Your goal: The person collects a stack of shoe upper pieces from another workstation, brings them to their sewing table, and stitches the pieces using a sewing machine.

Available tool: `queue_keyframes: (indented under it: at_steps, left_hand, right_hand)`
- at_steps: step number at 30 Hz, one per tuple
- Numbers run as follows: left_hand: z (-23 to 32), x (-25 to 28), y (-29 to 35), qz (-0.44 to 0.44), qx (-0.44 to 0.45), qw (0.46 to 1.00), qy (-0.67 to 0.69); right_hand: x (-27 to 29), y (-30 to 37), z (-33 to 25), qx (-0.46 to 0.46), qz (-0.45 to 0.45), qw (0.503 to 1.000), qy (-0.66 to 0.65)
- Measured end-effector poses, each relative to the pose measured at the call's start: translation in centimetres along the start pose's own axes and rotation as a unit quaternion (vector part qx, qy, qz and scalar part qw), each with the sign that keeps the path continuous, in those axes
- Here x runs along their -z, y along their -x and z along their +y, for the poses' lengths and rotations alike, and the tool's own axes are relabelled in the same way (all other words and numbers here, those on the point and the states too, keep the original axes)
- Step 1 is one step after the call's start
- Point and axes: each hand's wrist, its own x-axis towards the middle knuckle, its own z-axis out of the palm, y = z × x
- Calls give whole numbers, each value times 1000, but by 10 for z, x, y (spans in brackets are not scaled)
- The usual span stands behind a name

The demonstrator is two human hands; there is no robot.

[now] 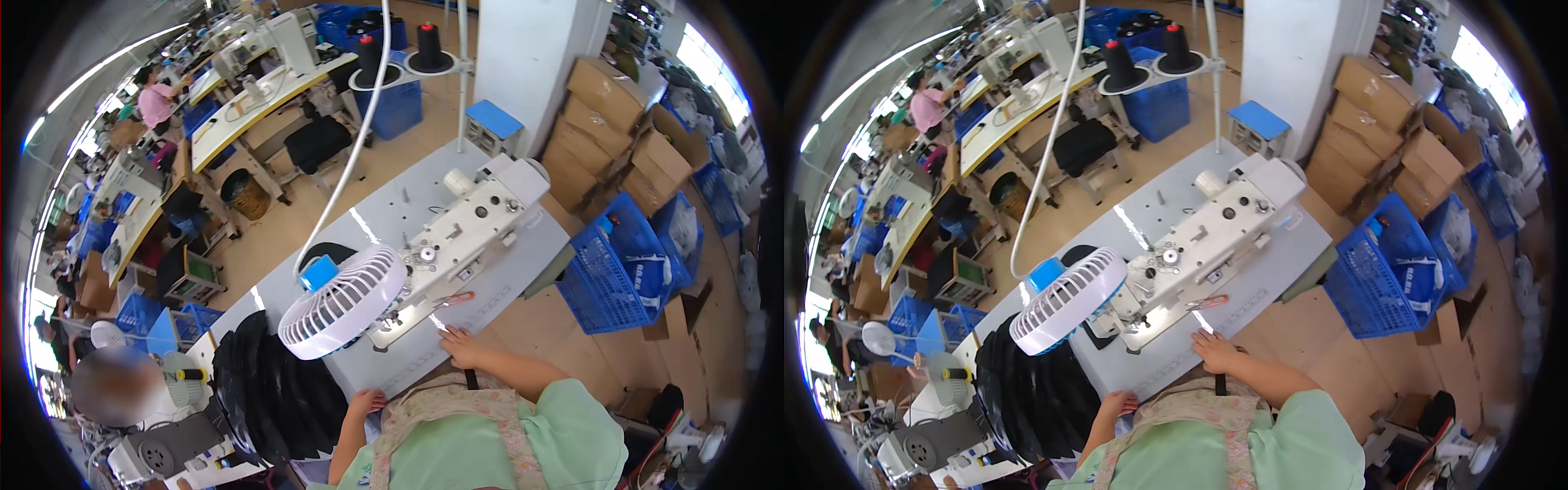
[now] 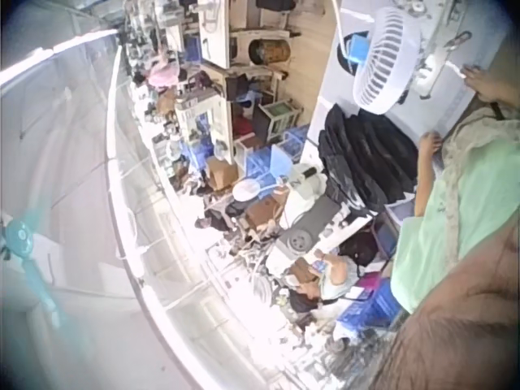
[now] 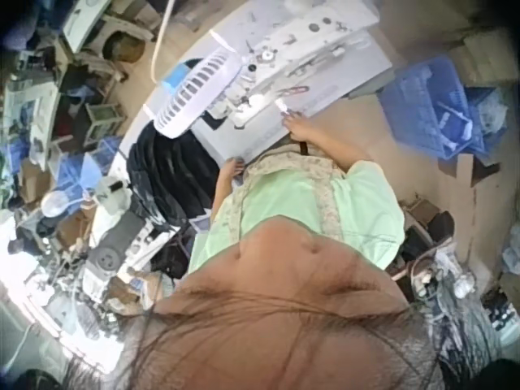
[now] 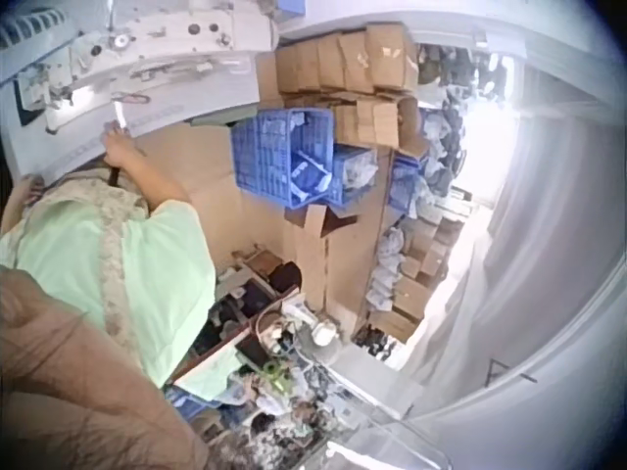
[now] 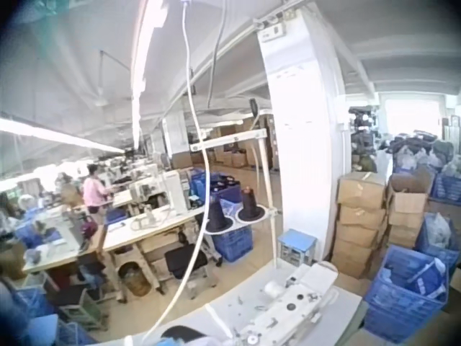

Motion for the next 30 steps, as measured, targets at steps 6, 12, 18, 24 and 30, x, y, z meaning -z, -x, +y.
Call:
queue_keyframes:
  at_steps: [6, 12, 18, 24, 30]
  left_hand:
    - [10, -2, -11, -5, 43, 999, -28]
    - [10, -3, 2, 21, 65, 997, -36]
    - [31, -23, 23, -17, -126, 960, -250]
    - [35, -29, 25, 42, -137, 944, -298]
    - [19, -22, 6, 125, 47, 990, -47]
  right_hand:
    - [2, 8, 9, -20, 7, 999, -43]
    - [-2, -3, 18, -9, -36, 996, -79]
    - [-5, 4, 34, 35, -12, 994, -99]
    - [9, 4, 32, 47, -17, 993, -105]
    - [8, 26, 53, 20, 14, 998, -63]
